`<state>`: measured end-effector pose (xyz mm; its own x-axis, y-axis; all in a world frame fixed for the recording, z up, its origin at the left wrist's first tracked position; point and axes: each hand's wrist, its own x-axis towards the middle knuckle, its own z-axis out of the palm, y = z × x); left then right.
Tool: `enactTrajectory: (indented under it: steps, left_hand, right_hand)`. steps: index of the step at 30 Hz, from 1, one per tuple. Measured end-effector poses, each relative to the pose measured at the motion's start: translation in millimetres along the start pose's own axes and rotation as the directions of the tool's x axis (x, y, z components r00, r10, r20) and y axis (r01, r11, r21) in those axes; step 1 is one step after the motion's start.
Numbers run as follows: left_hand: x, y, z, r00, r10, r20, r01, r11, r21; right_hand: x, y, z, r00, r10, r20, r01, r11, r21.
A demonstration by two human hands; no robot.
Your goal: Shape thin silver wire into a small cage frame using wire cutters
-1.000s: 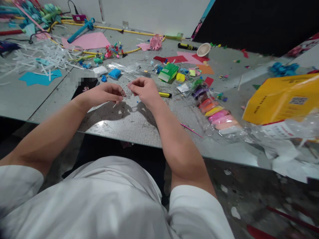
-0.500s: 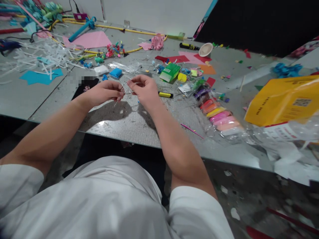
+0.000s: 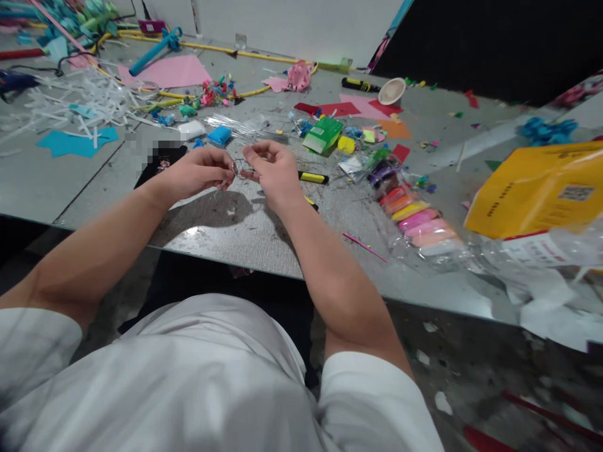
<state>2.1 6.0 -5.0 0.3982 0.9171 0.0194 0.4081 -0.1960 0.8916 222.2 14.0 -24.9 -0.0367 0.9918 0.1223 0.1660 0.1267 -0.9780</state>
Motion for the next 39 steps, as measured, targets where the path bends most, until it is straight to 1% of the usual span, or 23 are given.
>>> enactTrajectory:
  steps: [3, 5, 9, 11, 13, 15, 18, 21, 23, 26, 32, 36, 38, 39]
  left_hand:
    - [-1.0, 0.8, -0.5, 1.0, -0.025, 0.015, 0.025, 0.999, 0.035]
    - [-1.9, 1.4, -1.2, 0.999, -0.026, 0.024, 0.025, 0.998, 0.065]
    - [-3.0, 1.6, -3.3, 0.998, -0.039, 0.046, 0.036, 0.997, 0.065]
    - [-2.7, 0.8, -4.0, 0.998, -0.055, 0.043, 0.054, 0.998, 0.03]
    - [-1.7, -0.9, -4.3, 0.998, -0.059, 0.036, 0.06, 0.997, -0.037]
    - [0.0, -3.4, -3.8, 0.998, -0.049, 0.047, 0.055, 0.988, -0.143]
    - [3.0, -8.1, -2.1, 0.998, -0.04, 0.046, 0.052, 0.951, -0.304]
    - [5.1, -12.4, -0.8, 0.998, -0.056, 0.016, 0.058, 0.936, -0.347]
    - [5.6, -14.2, -1.0, 0.998, -0.062, 0.028, 0.068, 0.937, -0.343]
    - [5.3, -15.4, -2.1, 0.997, -0.073, 0.033, 0.08, 0.936, -0.344]
    - [4.0, -13.7, 1.0, 0.994, -0.105, -0.016, 0.093, 0.934, -0.346]
    - [4.0, -10.7, 5.1, 0.991, -0.119, -0.066, 0.085, 0.92, -0.382]
    - [4.2, -9.2, 6.6, 0.99, -0.113, -0.086, 0.069, 0.912, -0.405]
    - [4.5, -8.6, 7.0, 0.99, -0.11, -0.094, 0.061, 0.907, -0.417]
  right_hand:
    - [-1.5, -3.7, -2.1, 0.999, -0.051, 0.004, 0.051, 0.998, -0.021]
    - [-3.4, -8.8, -4.4, 0.996, -0.087, 0.027, 0.088, 0.995, -0.052]
    - [-7.9, -18.1, -6.5, 0.993, -0.09, 0.077, 0.1, 0.984, -0.146]
    - [-8.2, -17.4, -5.1, 0.992, -0.099, 0.076, 0.11, 0.982, -0.151]
    - [-5.5, -11.4, -2.6, 0.989, -0.132, 0.061, 0.139, 0.982, -0.127]
    - [0.6, -1.0, 0.0, 0.982, -0.184, 0.041, 0.187, 0.978, -0.089]
    - [13.5, 17.0, 2.8, 0.967, -0.256, 0.015, 0.257, 0.966, -0.038]
    - [23.7, 29.6, 3.5, 0.945, -0.327, 0.016, 0.326, 0.945, 0.02]
    - [25.5, 31.3, 2.8, 0.932, -0.363, 0.01, 0.362, 0.931, 0.043]
    - [21.2, 24.4, 1.0, 0.936, -0.351, 0.023, 0.351, 0.936, 0.012]
    - [7.4, 7.3, 0.7, 0.942, -0.334, -0.028, 0.333, 0.942, -0.043]
    - [6.8, 11.2, 3.0, 0.935, -0.349, -0.061, 0.347, 0.937, -0.05]
    - [12.1, 18.1, 7.0, 0.93, -0.355, -0.093, 0.357, 0.934, -0.003]
    - [15.4, 21.7, 9.8, 0.93, -0.352, -0.103, 0.358, 0.932, 0.049]
